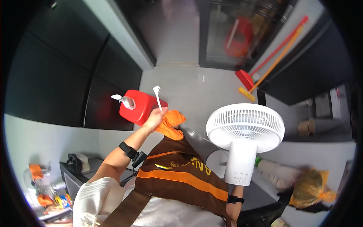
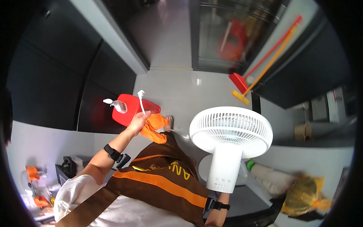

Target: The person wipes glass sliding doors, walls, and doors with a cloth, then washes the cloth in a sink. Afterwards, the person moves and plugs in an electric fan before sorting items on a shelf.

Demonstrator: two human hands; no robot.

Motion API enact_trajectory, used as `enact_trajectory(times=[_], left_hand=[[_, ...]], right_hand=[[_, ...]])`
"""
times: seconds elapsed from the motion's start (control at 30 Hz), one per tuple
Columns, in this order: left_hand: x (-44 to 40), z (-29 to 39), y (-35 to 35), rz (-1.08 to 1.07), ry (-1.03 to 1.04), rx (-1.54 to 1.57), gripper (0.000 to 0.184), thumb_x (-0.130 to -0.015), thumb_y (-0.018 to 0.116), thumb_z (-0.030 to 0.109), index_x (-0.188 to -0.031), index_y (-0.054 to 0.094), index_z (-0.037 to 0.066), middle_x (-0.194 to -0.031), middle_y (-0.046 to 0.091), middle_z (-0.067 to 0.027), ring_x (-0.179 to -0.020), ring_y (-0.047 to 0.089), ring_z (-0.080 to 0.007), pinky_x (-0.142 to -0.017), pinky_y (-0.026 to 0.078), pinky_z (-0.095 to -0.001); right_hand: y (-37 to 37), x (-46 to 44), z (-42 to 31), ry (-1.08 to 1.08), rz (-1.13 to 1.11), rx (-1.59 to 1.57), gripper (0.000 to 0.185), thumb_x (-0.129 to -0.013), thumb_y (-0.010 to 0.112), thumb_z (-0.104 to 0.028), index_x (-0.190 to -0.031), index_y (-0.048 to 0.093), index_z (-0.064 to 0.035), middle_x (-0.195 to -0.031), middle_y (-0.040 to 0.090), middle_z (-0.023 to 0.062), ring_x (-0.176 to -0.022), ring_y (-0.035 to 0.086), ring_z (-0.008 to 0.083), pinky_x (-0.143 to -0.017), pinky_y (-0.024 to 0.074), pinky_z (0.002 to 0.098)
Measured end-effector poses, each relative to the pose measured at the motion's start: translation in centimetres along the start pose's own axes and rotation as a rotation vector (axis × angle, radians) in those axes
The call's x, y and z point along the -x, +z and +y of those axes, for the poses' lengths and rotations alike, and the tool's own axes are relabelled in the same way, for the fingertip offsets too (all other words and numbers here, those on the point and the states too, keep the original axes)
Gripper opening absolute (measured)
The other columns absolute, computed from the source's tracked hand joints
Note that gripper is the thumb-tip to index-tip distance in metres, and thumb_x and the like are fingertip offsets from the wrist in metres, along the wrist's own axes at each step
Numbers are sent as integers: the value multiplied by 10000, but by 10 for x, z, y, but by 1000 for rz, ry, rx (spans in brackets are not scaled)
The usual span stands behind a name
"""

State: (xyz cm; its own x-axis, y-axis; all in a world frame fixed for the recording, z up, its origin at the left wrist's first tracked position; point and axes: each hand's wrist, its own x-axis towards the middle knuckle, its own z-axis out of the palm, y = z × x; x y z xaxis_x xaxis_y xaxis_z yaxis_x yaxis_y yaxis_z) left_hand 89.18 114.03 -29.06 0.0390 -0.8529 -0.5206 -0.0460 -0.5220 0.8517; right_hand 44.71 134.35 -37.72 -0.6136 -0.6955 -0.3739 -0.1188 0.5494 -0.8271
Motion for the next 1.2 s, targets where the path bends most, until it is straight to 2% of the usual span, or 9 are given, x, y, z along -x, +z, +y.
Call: enact_trajectory(times=[0.1, 0.13, 0.2, 0.23, 0.33, 0.6, 0.77, 0.97, 1.2], left_hand=[[-8, -8, -11, 46, 67, -225, 330, -967, 493, 324, -944, 623, 22, -793, 583, 30, -718, 503, -54, -637, 431, -241], [-14, -12, -14, 88, 180, -191, 364, -964, 494, 312, -772, 562, 11, -631, 448, 34, -635, 394, -69, -562, 390, -283], [-29, -20, -31, 114, 256, -268, 365, -962, 491, 314, -828, 593, -9, -616, 477, -52, -648, 442, -95, -602, 438, -309], [-32, -16, -38, 106, 240, -259, 325, -975, 489, 289, -809, 597, 31, -692, 464, 62, -683, 418, -49, -604, 413, -244], [-76, -51, -71, 152, 207, -239, 315, -980, 477, 290, -848, 600, 32, -734, 507, 47, -719, 452, -58, -643, 420, -254], [-107, 41, -110, 246, 102, -61, 350, -963, 500, 315, -834, 613, 10, -626, 513, 11, -609, 459, -67, -542, 394, -261], [-146, 43, -132, 339, 229, -167, 377, -952, 505, 331, -832, 607, -12, -588, 536, -48, -570, 499, -115, -534, 424, -306], [-203, 101, -142, 361, 193, -347, 358, -935, 511, 320, -815, 613, -1, -612, 583, -179, -596, 622, -304, -565, 470, -395], [-261, 163, -150, 432, 324, -398, 294, -939, 510, 278, -835, 609, 21, -647, 593, -172, -596, 609, -316, -567, 471, -398]], right_hand=[[41, -41, -39, -58, -125, 49, 160, -848, 569, -119, -952, 586, 2, -908, 616, 118, -806, 599, 207, -715, 489, 324], [53, -50, -51, -68, -149, 68, 163, -849, 568, -120, -955, 585, 2, -911, 615, 119, -808, 599, 208, -717, 489, 325], [76, -71, -76, -82, -174, 101, 167, -850, 568, -123, -960, 582, 2, -917, 614, 121, -813, 599, 211, -720, 489, 326], [90, -78, -89, -87, -175, 117, 169, -851, 567, -124, -963, 581, 2, -920, 613, 123, -815, 599, 212, -721, 489, 326], [129, -100, -127, -92, -166, 154, 176, -852, 566, -129, -971, 578, 1, -929, 610, 126, -822, 598, 216, -726, 489, 328], [236, -163, -254, -161, -240, 196, 195, -857, 564, -141, -992, 569, 0, -953, 603, 136, -841, 597, 227, -738, 489, 332], [337, -206, -331, -272, -367, 190, 208, -859, 562, -148, -1005, 564, -1, -968, 598, 142, -853, 597, 233, -746, 488, 335], [489, -279, -420, -424, -527, 201, 222, -863, 560, -157, -1021, 557, -1, -986, 593, 149, -868, 596, 241, -755, 488, 338], [644, -342, -529, -528, -596, 210, 239, -867, 557, -168, -1040, 549, -3, -1007, 586, 157, -885, 595, 250, -765, 488, 342]])
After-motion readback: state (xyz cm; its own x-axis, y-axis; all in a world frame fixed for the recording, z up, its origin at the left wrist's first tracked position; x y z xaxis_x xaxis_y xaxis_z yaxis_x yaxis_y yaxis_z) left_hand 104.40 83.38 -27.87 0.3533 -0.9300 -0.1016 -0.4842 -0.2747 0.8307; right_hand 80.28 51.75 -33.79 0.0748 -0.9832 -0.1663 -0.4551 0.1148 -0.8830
